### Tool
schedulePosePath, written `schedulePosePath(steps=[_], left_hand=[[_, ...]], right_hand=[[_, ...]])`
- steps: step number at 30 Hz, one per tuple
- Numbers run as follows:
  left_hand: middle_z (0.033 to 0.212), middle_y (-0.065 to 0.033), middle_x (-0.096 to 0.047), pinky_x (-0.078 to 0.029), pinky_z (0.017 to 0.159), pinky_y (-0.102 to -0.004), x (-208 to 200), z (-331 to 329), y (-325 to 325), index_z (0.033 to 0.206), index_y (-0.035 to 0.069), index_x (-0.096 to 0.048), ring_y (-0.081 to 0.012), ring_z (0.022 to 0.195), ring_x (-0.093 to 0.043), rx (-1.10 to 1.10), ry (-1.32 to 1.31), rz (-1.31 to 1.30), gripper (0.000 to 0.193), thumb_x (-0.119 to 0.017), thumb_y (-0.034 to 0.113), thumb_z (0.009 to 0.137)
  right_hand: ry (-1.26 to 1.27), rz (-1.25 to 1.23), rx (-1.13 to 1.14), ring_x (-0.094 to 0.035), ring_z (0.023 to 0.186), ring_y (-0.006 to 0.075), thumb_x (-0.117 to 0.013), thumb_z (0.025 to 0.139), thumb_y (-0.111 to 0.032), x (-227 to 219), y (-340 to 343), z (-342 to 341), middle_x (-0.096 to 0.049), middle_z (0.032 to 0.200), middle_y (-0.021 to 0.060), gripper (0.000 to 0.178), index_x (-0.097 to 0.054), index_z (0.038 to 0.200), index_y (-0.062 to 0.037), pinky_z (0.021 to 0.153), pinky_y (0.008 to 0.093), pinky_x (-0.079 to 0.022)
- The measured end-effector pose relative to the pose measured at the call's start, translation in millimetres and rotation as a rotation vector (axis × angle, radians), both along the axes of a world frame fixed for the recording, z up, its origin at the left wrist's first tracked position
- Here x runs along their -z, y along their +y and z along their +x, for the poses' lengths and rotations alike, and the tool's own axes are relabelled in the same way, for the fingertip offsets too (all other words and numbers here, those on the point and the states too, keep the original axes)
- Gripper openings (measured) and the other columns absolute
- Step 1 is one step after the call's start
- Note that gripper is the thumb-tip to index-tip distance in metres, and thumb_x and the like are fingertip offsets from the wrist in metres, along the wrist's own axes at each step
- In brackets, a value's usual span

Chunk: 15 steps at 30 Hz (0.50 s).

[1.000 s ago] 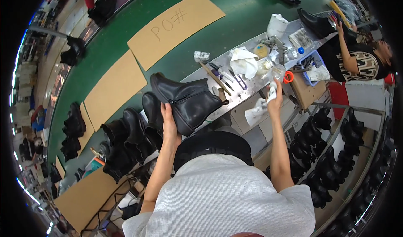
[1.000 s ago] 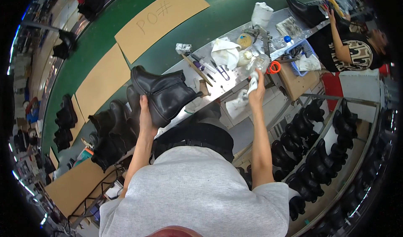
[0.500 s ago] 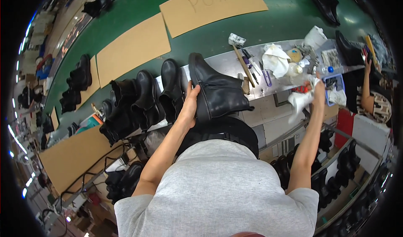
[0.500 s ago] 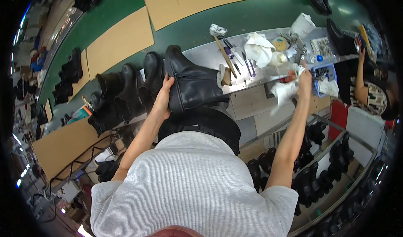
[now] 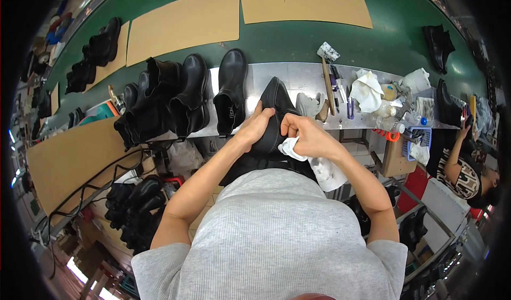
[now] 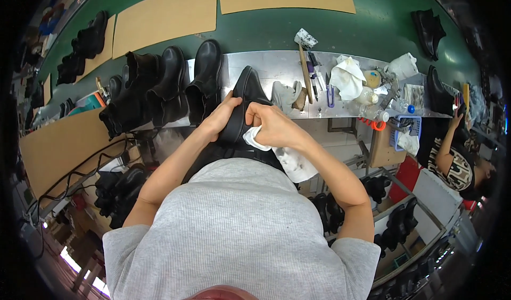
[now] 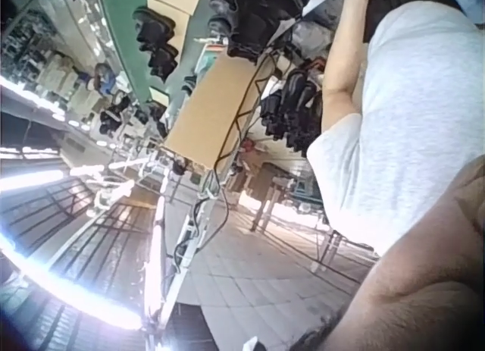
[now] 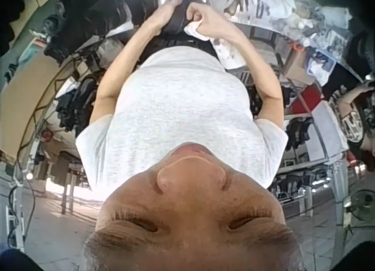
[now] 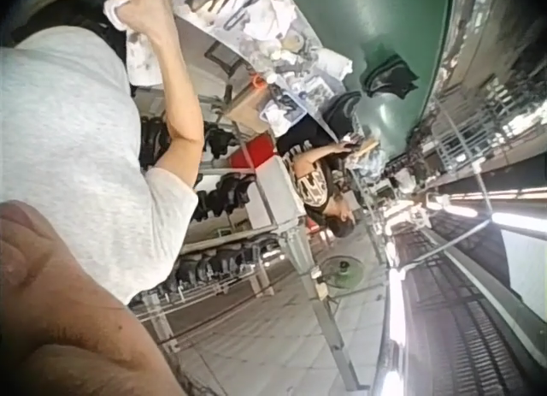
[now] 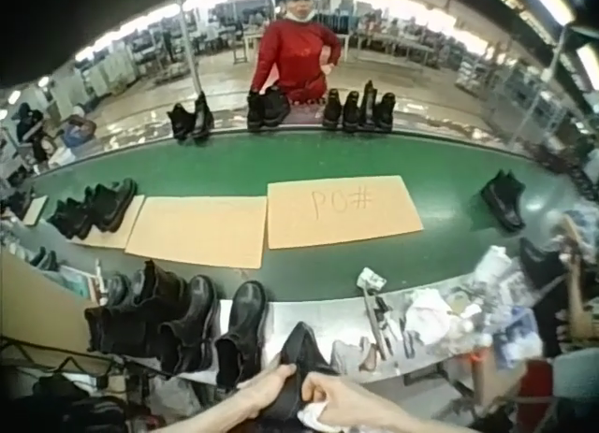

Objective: Cleaning and inspecting black boots in a manufacturing facility using a cloth and spray.

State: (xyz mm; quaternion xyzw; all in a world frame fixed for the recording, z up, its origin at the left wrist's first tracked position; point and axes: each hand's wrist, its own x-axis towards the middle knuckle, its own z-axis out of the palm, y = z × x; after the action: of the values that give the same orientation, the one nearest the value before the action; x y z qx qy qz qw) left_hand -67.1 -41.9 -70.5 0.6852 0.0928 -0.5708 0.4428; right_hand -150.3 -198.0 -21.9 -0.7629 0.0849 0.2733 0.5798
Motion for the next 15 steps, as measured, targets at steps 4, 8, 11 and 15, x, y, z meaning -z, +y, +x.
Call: schedulePosePath(steps=[4,8,11,15], left_hand=[[0.144,-0.0222,-0.032,-0.029,0.105,-0.0333,8.1,1.0,4.1,0.148,0.005,-0.01,-0.0287,0.128,-0.039,0.063,-0.054,0.013,0.08,-0.04,0.043,0.084],[0.141,-0.0275,-0.035,-0.03,0.104,-0.0347,10.7,0.3,4.9,0.146,0.0,-0.012,-0.0347,0.129,-0.04,0.117,-0.101,0.057,0.085,-0.04,0.046,0.081],[0.14,-0.0284,-0.037,-0.03,0.104,-0.0349,15.2,0.1,5.3,0.146,0.001,-0.012,-0.0357,0.128,-0.04,0.093,-0.097,0.031,0.085,-0.039,0.047,0.081],[0.138,-0.0294,-0.038,-0.03,0.104,-0.0359,17.6,-0.9,7.0,0.147,0.002,-0.013,-0.0366,0.127,-0.041,0.098,-0.114,0.04,0.084,-0.039,0.047,0.08]], right_hand=[[0.052,-0.013,0.095,-0.046,0.057,0.008,-0.068,0.068,-0.005,9.9,7.3,-1.1,-0.051,0.063,0.0006,0.021,-0.052,0.082,-0.0013,0.051,0.0241,-0.036],[0.168,0.136,0.228,-0.046,0.06,0.0071,-0.068,0.069,-0.004,12.9,8.1,-6.9,-0.051,0.066,-0.0005,0.02,-0.052,0.08,-0.0025,0.053,0.023,-0.036],[0.118,0.082,0.186,-0.045,0.061,0.0067,-0.069,0.07,-0.003,13.2,9.6,-6.8,-0.05,0.067,-0.001,0.02,-0.051,0.08,-0.0033,0.054,0.0225,-0.036],[0.266,0.191,0.286,-0.044,0.062,0.0067,-0.069,0.069,-0.003,10.5,11.0,-3.1,-0.049,0.067,-0.0011,0.021,-0.05,0.08,-0.0035,0.054,0.0225,-0.034]])
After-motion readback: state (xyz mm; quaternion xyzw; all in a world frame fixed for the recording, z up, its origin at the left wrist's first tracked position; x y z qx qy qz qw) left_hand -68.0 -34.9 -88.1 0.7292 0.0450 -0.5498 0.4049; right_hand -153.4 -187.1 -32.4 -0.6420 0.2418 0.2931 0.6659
